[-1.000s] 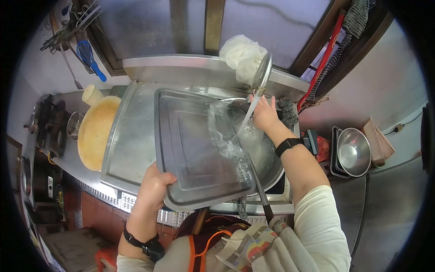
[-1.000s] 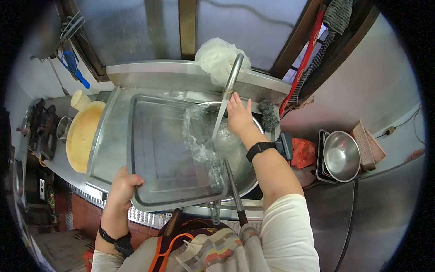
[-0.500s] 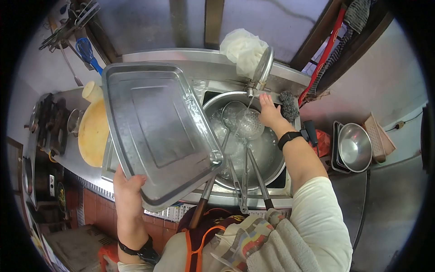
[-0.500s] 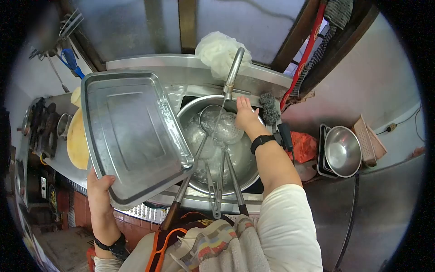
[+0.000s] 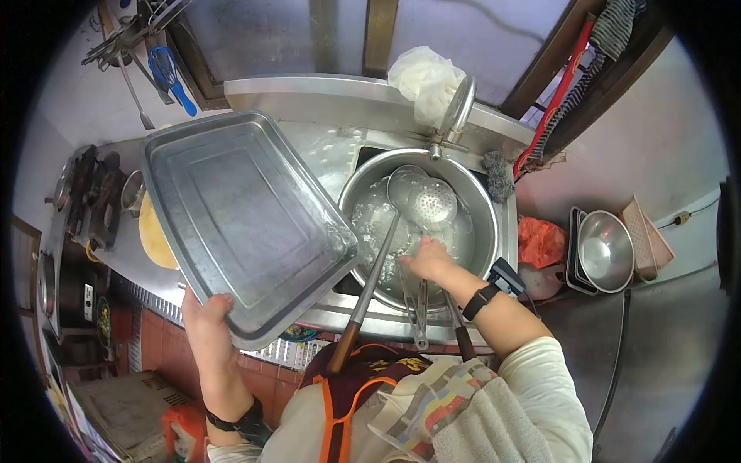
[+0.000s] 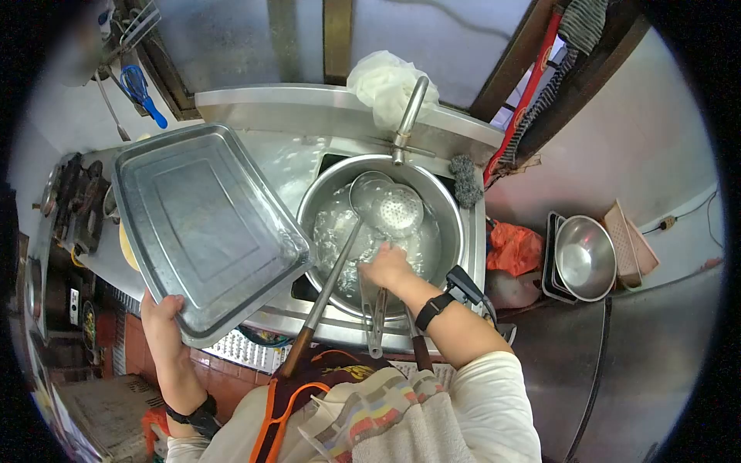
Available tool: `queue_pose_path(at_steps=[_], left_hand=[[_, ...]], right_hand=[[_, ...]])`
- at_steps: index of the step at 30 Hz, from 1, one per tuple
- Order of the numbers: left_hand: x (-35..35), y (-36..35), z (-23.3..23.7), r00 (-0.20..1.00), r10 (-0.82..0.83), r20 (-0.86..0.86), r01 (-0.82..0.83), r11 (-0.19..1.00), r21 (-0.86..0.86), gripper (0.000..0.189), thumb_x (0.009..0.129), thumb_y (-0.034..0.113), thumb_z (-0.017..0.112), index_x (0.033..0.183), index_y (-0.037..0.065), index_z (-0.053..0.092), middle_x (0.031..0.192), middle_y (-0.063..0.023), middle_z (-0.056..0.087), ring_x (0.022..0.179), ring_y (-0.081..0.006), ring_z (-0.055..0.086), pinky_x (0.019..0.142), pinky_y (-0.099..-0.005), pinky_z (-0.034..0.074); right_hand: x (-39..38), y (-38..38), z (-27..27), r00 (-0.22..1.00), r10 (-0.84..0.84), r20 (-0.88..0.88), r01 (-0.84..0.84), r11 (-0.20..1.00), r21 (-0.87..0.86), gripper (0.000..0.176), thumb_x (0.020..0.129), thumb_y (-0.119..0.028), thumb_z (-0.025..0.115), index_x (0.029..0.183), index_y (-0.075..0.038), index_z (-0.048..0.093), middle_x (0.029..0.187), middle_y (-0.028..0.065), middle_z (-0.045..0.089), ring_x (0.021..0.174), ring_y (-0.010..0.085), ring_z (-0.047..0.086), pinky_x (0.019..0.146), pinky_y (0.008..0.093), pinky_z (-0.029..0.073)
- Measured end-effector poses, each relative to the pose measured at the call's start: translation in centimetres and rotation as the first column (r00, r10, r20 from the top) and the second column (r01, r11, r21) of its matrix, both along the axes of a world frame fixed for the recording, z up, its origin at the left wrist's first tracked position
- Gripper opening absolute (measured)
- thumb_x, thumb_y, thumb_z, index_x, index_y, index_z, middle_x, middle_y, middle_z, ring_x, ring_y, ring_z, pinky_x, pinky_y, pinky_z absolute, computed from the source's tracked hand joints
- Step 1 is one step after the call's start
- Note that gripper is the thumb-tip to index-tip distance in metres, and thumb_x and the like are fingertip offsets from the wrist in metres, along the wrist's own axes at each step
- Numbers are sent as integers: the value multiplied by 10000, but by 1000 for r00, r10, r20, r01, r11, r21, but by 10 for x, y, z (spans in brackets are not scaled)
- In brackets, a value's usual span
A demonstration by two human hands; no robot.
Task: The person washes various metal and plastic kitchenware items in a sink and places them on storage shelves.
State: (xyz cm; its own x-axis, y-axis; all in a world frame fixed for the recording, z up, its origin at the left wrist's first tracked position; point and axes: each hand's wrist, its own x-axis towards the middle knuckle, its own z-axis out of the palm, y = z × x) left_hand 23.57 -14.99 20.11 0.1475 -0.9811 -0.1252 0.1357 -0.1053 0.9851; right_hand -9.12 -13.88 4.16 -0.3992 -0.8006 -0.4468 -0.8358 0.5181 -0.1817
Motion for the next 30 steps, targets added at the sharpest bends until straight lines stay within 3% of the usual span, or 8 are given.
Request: queue_pose_path(at_steps=[2,4,9,16,19,24,25,30], left_hand=[[7,2,-1,1000,-24,4,24,1000,13,416,642,-3,441,1049,-81,482,826,-79,556,695,-135,522,659,-234,419],[10,3,-2,1000,-18,3,18,1000,19,410,635,13,447,1031,-81,493,822,-83,561,688,-143,535,655,-240,433],[14,6,-7,999,17,27,-18,999,46,398,614,60,463,982,-81,516,814,-95,570,666,-163,558,644,-254,459],[22,5,-11,1000,15,-18,-15,999,49,416,607,60,466,993,-89,506,835,-104,568,704,-179,563,671,-269,463],[22,5,-11,998,38,-45,-36,998,42,430,608,59,465,1010,-90,497,859,-116,564,740,-190,566,695,-279,465],[24,4,-7,998,39,-55,-38,999,29,438,614,65,470,1023,-90,490,863,-126,563,741,-199,568,703,-285,467],[23,4,-8,998,42,-55,-41,999,23,436,616,66,470,1022,-90,490,861,-126,563,735,-199,568,700,-285,468],[22,3,-12,998,32,-45,-31,999,10,420,627,71,473,1016,-87,489,854,-125,565,710,-197,569,686,-283,469]], right_hand=[[-22,5,-25,999,-41,-1,41,999,-16,586,758,-384,617,1114,58,475,1012,212,562,980,342,546,852,404,445],[-41,12,-39,902,-260,346,237,966,107,493,757,-321,639,1057,46,506,947,201,568,857,301,570,726,425,475],[-56,30,-52,107,-652,751,494,690,529,204,810,-190,608,829,9,567,689,74,545,516,180,509,451,317,438],[-56,37,-28,484,-564,669,565,785,254,199,833,-187,564,794,7,538,605,48,462,438,134,408,370,290,360],[-60,42,-43,486,-614,622,631,739,236,150,825,-138,524,801,9,533,601,51,448,429,136,394,356,296,343],[-92,62,-25,959,-257,115,265,963,-57,165,774,-79,473,873,44,522,775,213,578,669,322,582,582,443,459],[-96,66,-21,986,-142,-90,129,981,-144,195,764,-74,468,905,52,516,824,251,594,744,362,607,649,470,472],[-91,70,79,932,-340,-124,328,939,-106,354,767,-71,456,1080,95,436,999,317,550,963,389,558,835,418,434]])
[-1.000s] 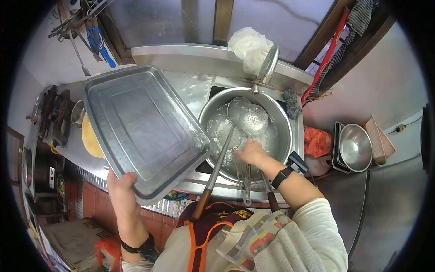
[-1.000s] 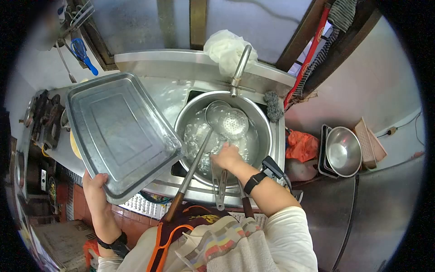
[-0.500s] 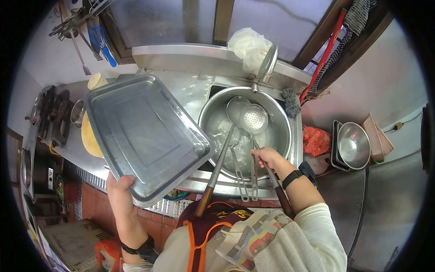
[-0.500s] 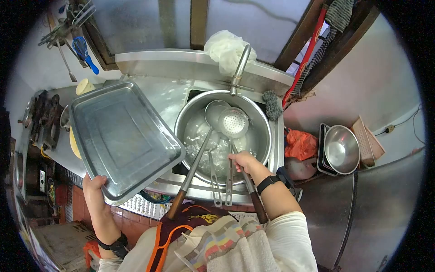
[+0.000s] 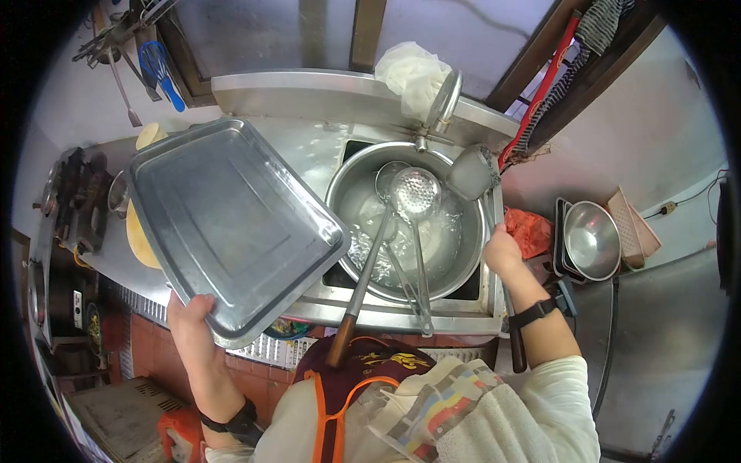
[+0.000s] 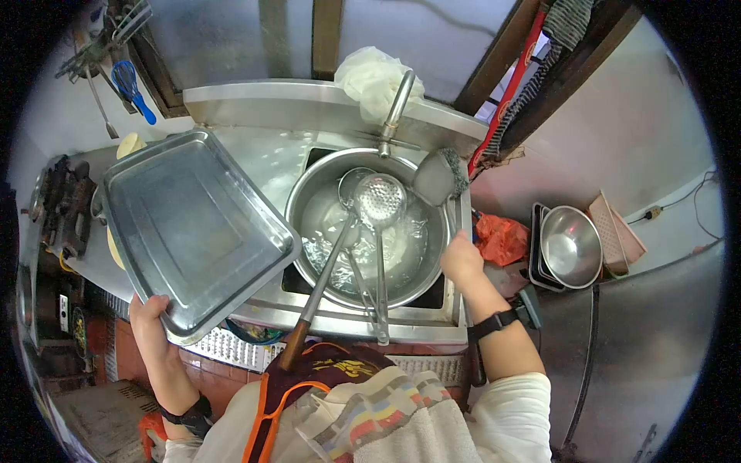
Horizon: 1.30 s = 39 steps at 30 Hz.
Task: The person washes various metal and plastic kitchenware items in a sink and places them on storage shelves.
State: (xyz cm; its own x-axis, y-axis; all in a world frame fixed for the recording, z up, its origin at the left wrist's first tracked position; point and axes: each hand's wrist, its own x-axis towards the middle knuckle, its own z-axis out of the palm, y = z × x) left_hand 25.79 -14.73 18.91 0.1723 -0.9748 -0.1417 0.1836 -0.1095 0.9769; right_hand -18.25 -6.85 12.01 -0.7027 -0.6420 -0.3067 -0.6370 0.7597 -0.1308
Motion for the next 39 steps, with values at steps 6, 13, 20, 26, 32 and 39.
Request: queue_pose_path(at_steps=[6,13,20,26,32,39], left_hand=[[-7,-2,0,998,11,-63,-10,1000,20,410,633,56,474,1019,-83,482,859,-123,562,714,-193,567,684,-285,468],[-8,-4,-5,996,38,-83,-34,998,44,400,628,23,457,1013,-85,478,862,-132,562,727,-205,572,699,-295,474],[-4,2,-4,990,8,-138,-5,1000,22,414,622,20,448,1018,-95,479,872,-138,565,746,-221,581,713,-297,480],[5,0,-8,995,15,-103,-8,998,66,409,623,30,454,1010,-98,484,872,-135,567,753,-218,580,723,-303,477],[4,-3,-17,989,21,-150,-5,994,107,457,626,5,452,1070,-101,468,895,-140,555,780,-217,565,750,-302,456],[8,-1,-11,990,20,-142,-9,997,83,354,621,41,468,948,-85,516,828,-108,576,700,-190,573,681,-287,476]], right_hand=[[23,5,12,610,-143,780,434,883,-177,225,846,-144,494,1019,-4,460,585,11,404,410,112,373,356,271,370],[74,-60,-58,376,-75,924,418,903,-97,180,834,-145,523,724,-9,479,603,71,466,441,159,446,381,297,394],[96,-87,-122,675,-98,732,200,978,-54,354,798,-206,562,991,85,506,823,190,541,677,271,562,576,425,445],[106,-101,-117,522,-173,835,469,876,-112,590,751,-381,631,1042,115,499,1037,261,535,884,299,571,741,391,453],[121,-122,-148,916,-50,397,85,994,-70,409,646,-253,686,865,78,588,885,237,600,768,304,610,673,343,488],[118,-100,-111,813,-159,560,171,985,32,66,574,12,607,532,2,556,621,181,569,537,264,569,482,375,441]])
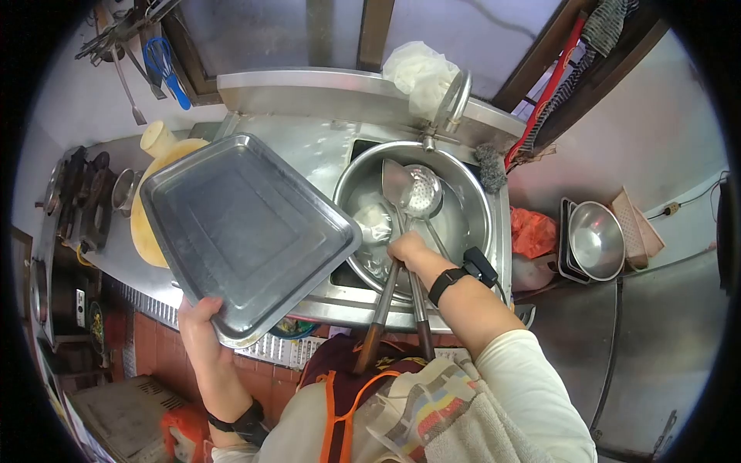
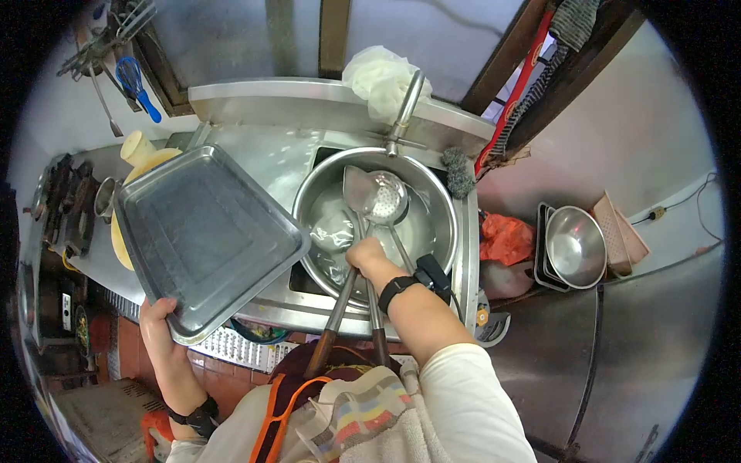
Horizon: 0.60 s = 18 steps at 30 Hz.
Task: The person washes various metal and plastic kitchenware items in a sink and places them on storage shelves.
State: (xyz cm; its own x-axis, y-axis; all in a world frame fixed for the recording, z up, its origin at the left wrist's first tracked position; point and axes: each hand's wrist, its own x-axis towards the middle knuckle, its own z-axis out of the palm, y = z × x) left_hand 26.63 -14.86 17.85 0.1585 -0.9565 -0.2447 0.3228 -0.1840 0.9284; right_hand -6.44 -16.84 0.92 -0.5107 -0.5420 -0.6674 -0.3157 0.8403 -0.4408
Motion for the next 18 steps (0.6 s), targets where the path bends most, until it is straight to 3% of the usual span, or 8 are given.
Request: queue_pose_path(at_steps=[3,6,7,10,13,18], left_hand=[[0,3,3,1000,7,-30,-7,1000,0,351,621,40,468,945,-85,519,825,-109,580,700,-191,580,680,-285,480],[10,4,4,995,-74,-68,75,997,6,495,623,15,449,1101,-112,441,966,-166,547,856,-244,565,801,-325,451],[12,5,5,995,-72,-65,73,997,2,487,622,14,448,1093,-110,444,960,-164,549,847,-242,567,794,-324,455],[13,9,8,998,-39,-53,39,999,-7,441,618,21,454,1042,-103,467,906,-150,561,785,-231,577,747,-317,473],[10,11,7,998,7,-55,-8,1000,-16,379,610,33,471,966,-92,500,824,-132,575,696,-218,586,677,-309,496],[11,19,8,996,10,-87,-10,1000,-3,372,604,23,467,958,-88,492,820,-141,575,689,-226,586,672,-317,504]], right_hand=[[-10,6,2,905,-205,372,266,956,-121,93,570,52,594,541,-19,542,577,140,527,497,244,519,458,364,403],[-24,3,17,824,-245,511,325,943,-72,57,615,59,547,605,3,537,617,134,525,511,241,495,457,353,364],[-32,4,17,741,-269,615,376,925,-48,95,605,25,559,695,-1,546,614,116,519,518,214,497,475,346,370],[-64,7,49,484,-185,855,313,949,28,244,606,-6,554,850,7,545,640,102,530,527,186,504,471,319,376],[-79,16,90,245,-36,969,222,975,-20,379,657,-32,535,1031,6,485,681,72,521,514,147,486,462,273,378],[-66,35,138,225,100,969,175,974,-141,465,638,-18,544,1091,33,451,676,82,510,496,149,487,440,250,369]])
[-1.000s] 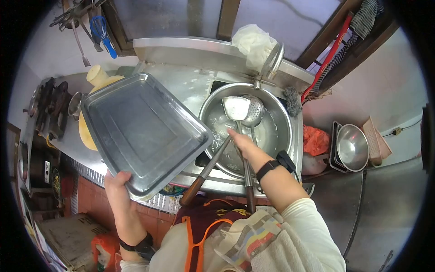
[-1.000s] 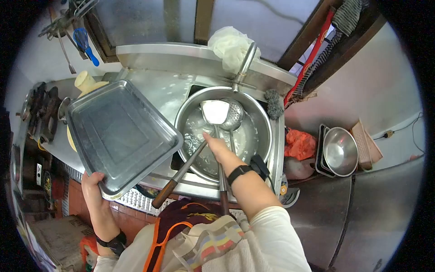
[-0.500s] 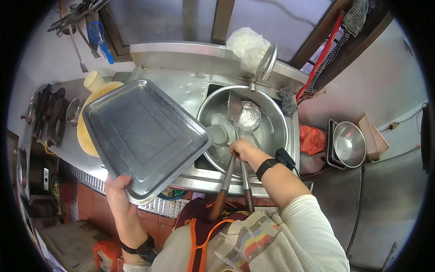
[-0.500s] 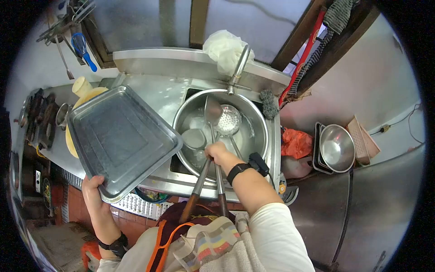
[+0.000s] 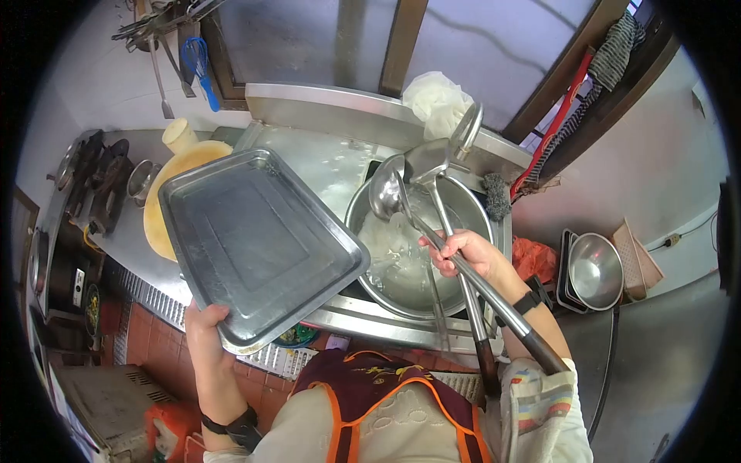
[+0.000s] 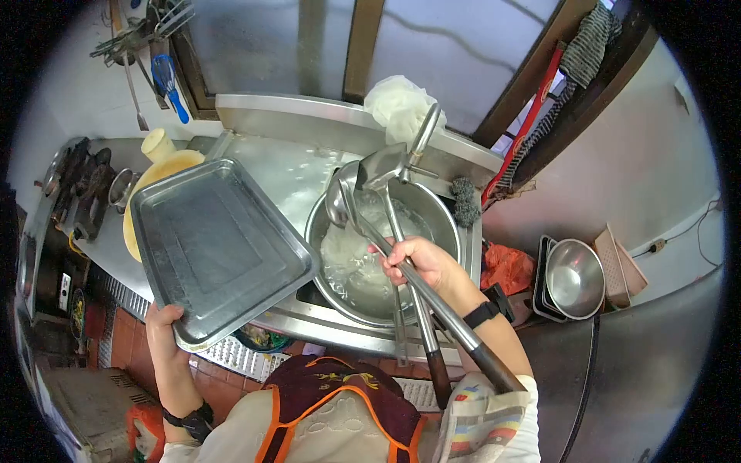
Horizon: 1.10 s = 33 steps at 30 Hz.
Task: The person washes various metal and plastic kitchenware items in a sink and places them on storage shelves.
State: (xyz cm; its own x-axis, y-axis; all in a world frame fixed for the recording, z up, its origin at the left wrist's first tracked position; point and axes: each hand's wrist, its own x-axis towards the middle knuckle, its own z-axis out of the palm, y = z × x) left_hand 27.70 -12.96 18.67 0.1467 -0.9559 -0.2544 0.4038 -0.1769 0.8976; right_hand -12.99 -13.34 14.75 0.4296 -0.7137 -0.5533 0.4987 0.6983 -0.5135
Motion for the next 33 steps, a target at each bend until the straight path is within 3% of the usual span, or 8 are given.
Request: queue_pose_path(at_steps=[7,11,15,16,19,27,30,33], left_hand=[[2,25,-5,998,-49,-34,49,998,-25,445,621,-41,440,1061,-99,456,901,-158,568,775,-231,587,733,-309,485],[-28,33,9,971,-81,225,108,988,-111,507,620,-44,429,1125,-86,435,942,-159,576,882,-267,573,790,-339,458],[-74,29,9,558,-33,829,322,930,-180,494,673,-37,408,1167,-42,421,942,-223,583,855,-344,579,793,-392,447],[-86,32,12,441,-9,897,327,933,-151,480,688,-38,407,1168,-38,421,930,-262,582,864,-391,573,799,-416,440],[-101,41,21,384,72,921,332,919,-210,477,691,-39,444,1166,-65,421,835,-326,558,827,-456,547,772,-468,429],[-43,72,17,348,242,906,143,941,-307,494,685,-47,436,1179,-62,427,821,-297,572,779,-431,567,730,-466,448],[1,87,14,535,240,810,25,954,-299,474,678,-55,431,1152,-51,460,845,-293,578,788,-420,581,732,-436,458],[53,106,-1,657,331,678,-55,917,-394,450,669,-72,388,1105,-49,498,925,-203,610,840,-268,600,789,-318,445]], right_hand=[[39,-21,2,998,-63,23,63,997,-35,296,669,-33,519,961,-2,484,687,58,500,544,131,460,457,246,368],[44,-39,-11,984,-140,112,130,987,92,244,688,-31,507,931,-19,484,653,42,486,545,130,459,479,254,393],[24,-27,-20,913,-147,381,146,989,32,235,694,-41,500,925,-6,477,670,20,458,523,104,427,454,228,380],[19,-21,-20,898,-138,418,148,989,8,239,691,-41,498,925,0,476,671,15,450,517,97,419,448,215,374],[9,-4,-12,854,-106,509,120,993,5,260,672,-38,484,928,8,477,663,11,448,506,87,404,424,210,365],[24,-7,7,899,-172,403,162,985,59,186,716,-69,494,887,6,493,678,38,509,536,141,481,503,245,430],[57,-22,3,941,-308,139,322,941,-100,76,741,7,490,816,20,494,708,112,552,627,215,563,648,340,519],[111,-46,4,896,-444,-2,442,892,-96,66,738,26,505,804,16,504,743,131,562,709,263,561,736,404,494]])
